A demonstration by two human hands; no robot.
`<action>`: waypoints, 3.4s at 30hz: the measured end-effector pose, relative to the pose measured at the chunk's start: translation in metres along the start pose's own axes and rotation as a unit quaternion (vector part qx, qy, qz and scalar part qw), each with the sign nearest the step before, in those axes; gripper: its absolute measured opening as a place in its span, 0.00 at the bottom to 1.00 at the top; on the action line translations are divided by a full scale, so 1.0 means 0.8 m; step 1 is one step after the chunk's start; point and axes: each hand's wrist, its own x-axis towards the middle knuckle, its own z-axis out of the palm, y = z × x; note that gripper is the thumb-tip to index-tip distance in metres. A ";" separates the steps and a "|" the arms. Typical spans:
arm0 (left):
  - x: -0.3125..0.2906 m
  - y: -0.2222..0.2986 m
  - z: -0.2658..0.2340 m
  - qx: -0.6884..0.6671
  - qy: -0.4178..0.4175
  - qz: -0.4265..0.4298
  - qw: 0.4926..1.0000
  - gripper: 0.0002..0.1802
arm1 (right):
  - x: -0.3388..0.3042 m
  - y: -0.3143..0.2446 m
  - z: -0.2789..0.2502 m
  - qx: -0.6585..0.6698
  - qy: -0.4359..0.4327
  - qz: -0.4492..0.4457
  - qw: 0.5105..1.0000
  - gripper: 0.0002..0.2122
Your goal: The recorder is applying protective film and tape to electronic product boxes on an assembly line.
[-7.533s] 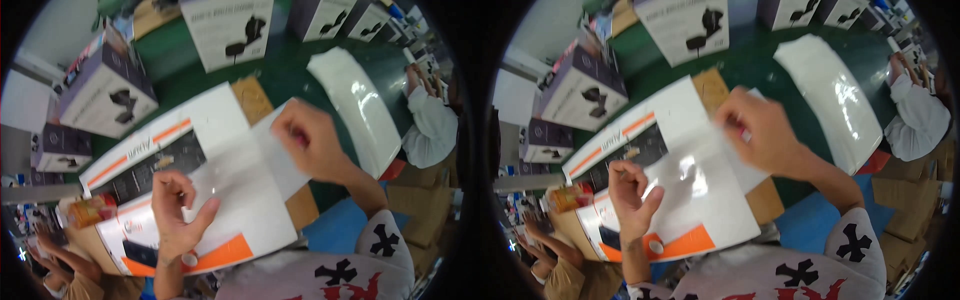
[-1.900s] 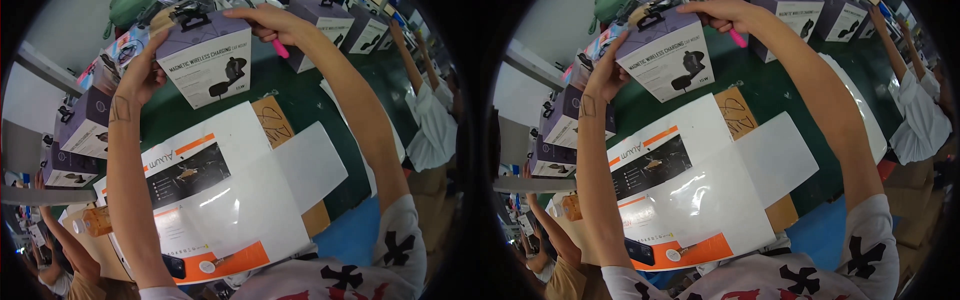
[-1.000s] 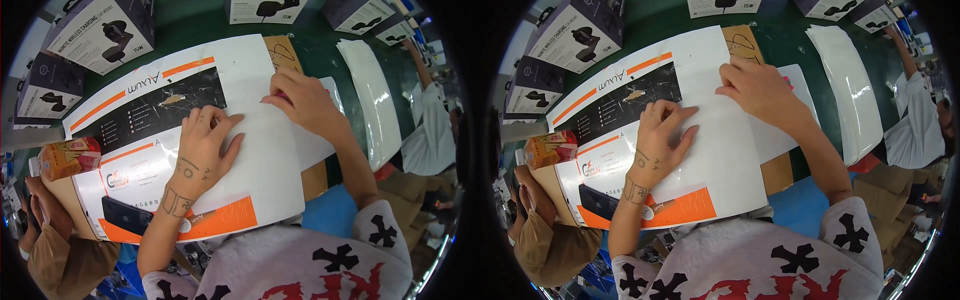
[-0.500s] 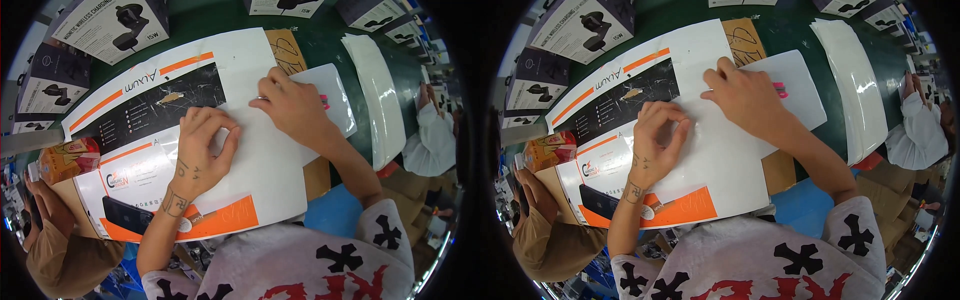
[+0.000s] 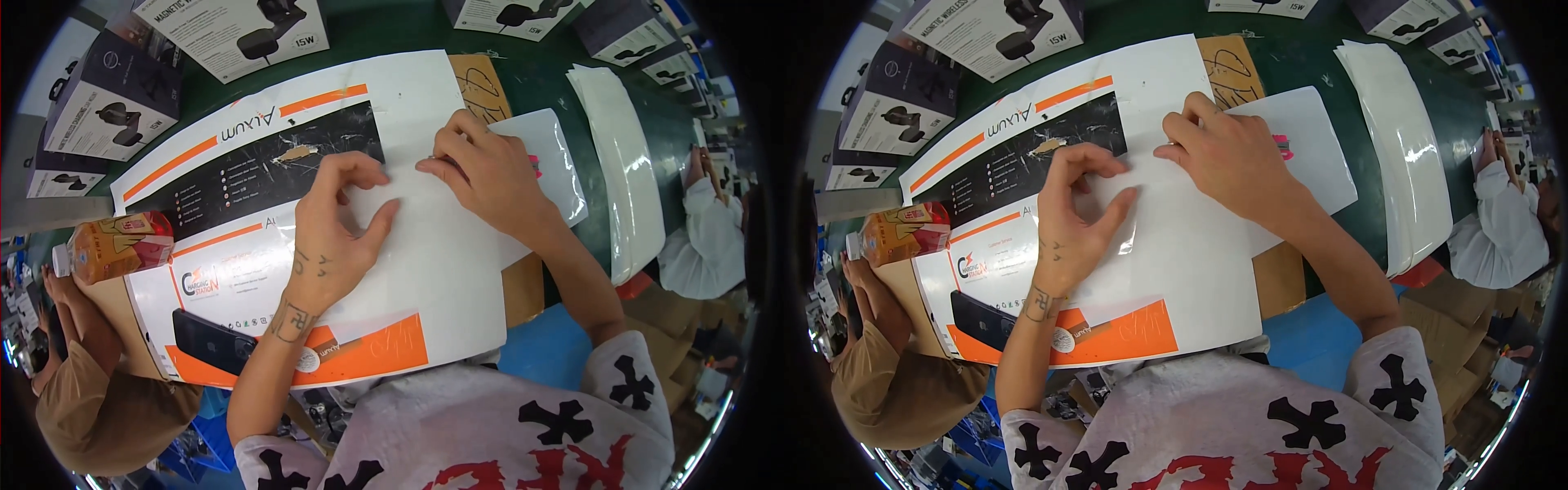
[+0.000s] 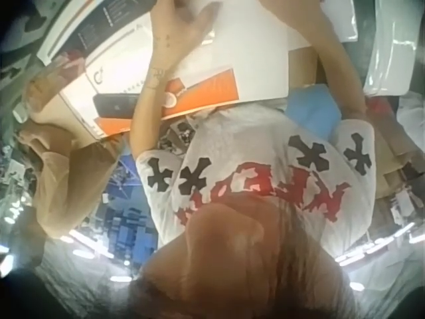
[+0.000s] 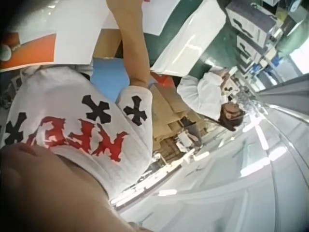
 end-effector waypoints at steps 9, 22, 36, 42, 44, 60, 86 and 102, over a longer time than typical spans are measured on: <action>-0.001 -0.003 0.002 0.112 0.015 0.079 0.990 0.29 | 0.001 -0.023 -0.005 0.035 -0.005 0.053 0.998 0.11; -0.005 0.037 -0.028 -0.013 0.043 0.051 0.998 0.20 | 0.013 -0.023 -0.049 0.213 -0.028 0.043 0.976 0.05; 0.261 0.143 -0.219 -0.060 0.150 0.051 0.985 0.18 | 0.300 0.068 -0.173 0.361 0.115 0.239 0.894 0.20; 0.282 0.133 -0.149 -0.235 0.129 -0.120 0.956 0.27 | 0.278 0.143 -0.122 0.551 -0.030 0.303 0.777 0.25; 0.270 0.139 -0.140 -0.284 0.133 -0.152 0.937 0.31 | 0.250 0.164 -0.080 0.626 -0.071 0.345 0.696 0.27; -0.054 0.038 -0.113 0.086 0.108 -0.011 0.990 0.05 | 0.063 -0.016 -0.057 0.150 -0.212 0.065 0.963 0.04; -0.085 0.000 -0.061 0.171 0.049 0.061 0.982 0.22 | 0.047 -0.058 0.016 0.016 -0.021 -0.052 0.998 0.08; -0.084 0.020 -0.053 0.186 0.052 0.012 0.981 0.37 | 0.053 -0.052 -0.007 0.362 -0.061 -0.015 0.930 0.10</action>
